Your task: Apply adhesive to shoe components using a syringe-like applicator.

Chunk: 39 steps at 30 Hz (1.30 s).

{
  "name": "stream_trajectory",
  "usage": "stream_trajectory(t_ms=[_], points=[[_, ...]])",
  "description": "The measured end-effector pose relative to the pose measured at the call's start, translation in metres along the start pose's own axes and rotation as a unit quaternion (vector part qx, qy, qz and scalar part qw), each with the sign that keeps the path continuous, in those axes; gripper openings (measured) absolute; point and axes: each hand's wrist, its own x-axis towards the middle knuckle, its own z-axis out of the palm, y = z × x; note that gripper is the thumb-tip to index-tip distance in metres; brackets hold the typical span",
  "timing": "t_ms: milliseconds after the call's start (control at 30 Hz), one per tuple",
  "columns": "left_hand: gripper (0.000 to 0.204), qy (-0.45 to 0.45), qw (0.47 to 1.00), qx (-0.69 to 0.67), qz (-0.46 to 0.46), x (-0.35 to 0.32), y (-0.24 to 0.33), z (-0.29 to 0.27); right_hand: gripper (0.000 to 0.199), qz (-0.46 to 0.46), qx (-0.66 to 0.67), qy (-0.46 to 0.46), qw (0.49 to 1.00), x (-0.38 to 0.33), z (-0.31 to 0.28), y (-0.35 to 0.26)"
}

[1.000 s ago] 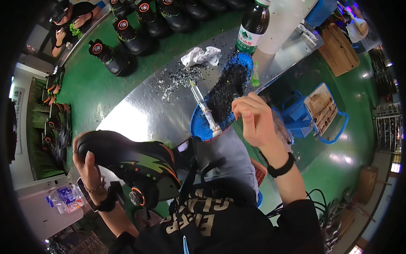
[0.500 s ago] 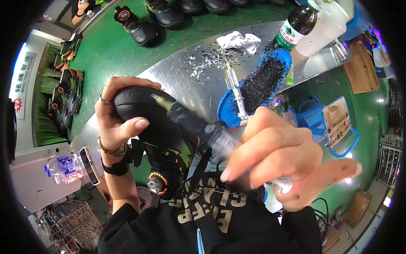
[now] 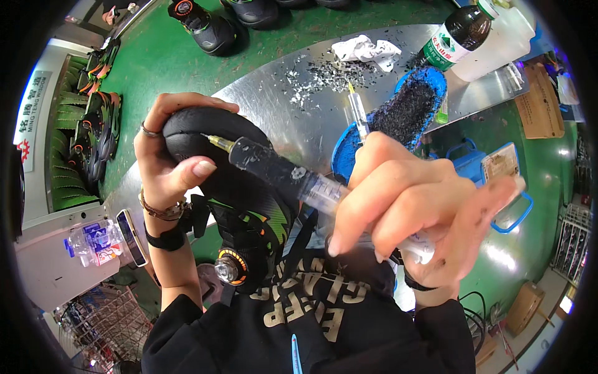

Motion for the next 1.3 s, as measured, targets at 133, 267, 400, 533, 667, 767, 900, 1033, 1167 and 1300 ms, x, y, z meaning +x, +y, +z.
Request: stream_trajectory(t_ms=[133,267,400,533,667,767,900,1033,1167,1300], points=[[0.048,0.031,0.999,-0.001,-0.016,-0.001,-0.014,-0.016,0.073,0.003,-0.008,-0.018,1.0,0.001,-0.012,0.021],[0.045,0.076,0.997,-0.002,-0.009,-0.004,-0.035,-0.033,0.072,0.04,0.025,-0.046,0.998,-0.007,-0.014,0.048],[0.045,0.12,0.992,-0.029,-0.026,-0.012,-0.053,-0.047,0.072,0.077,0.061,-0.037,0.994,-0.021,-0.004,0.068],[0.043,0.176,0.982,-0.041,-0.059,-0.02,-0.067,-0.058,0.071,0.134,0.056,0.026,0.989,-0.036,0.011,0.078],[0.044,0.213,0.972,-0.028,-0.09,-0.027,-0.083,-0.067,0.072,0.196,0.052,0.0,0.979,-0.045,0.005,0.075],[0.045,0.232,0.966,-0.011,-0.114,-0.034,-0.095,-0.075,0.073,0.236,0.068,-0.031,0.969,-0.05,-0.005,0.07],[0.056,0.258,0.95,0.016,-0.173,-0.047,-0.107,-0.085,0.074,0.262,0.066,-0.02,0.963,-0.06,-0.006,0.066],[0.051,0.287,0.928,-0.011,-0.237,-0.057,-0.115,-0.094,0.073,0.254,0.06,-0.007,0.965,-0.07,-0.009,0.061],[0.044,0.348,0.904,0.025,-0.247,-0.066,-0.121,-0.093,0.072,0.261,0.068,0.001,0.963,-0.077,-0.011,0.053],[0.043,0.371,0.894,0.026,-0.251,-0.069,-0.12,-0.088,0.071,0.264,0.052,-0.01,0.963,-0.079,-0.011,0.046]])
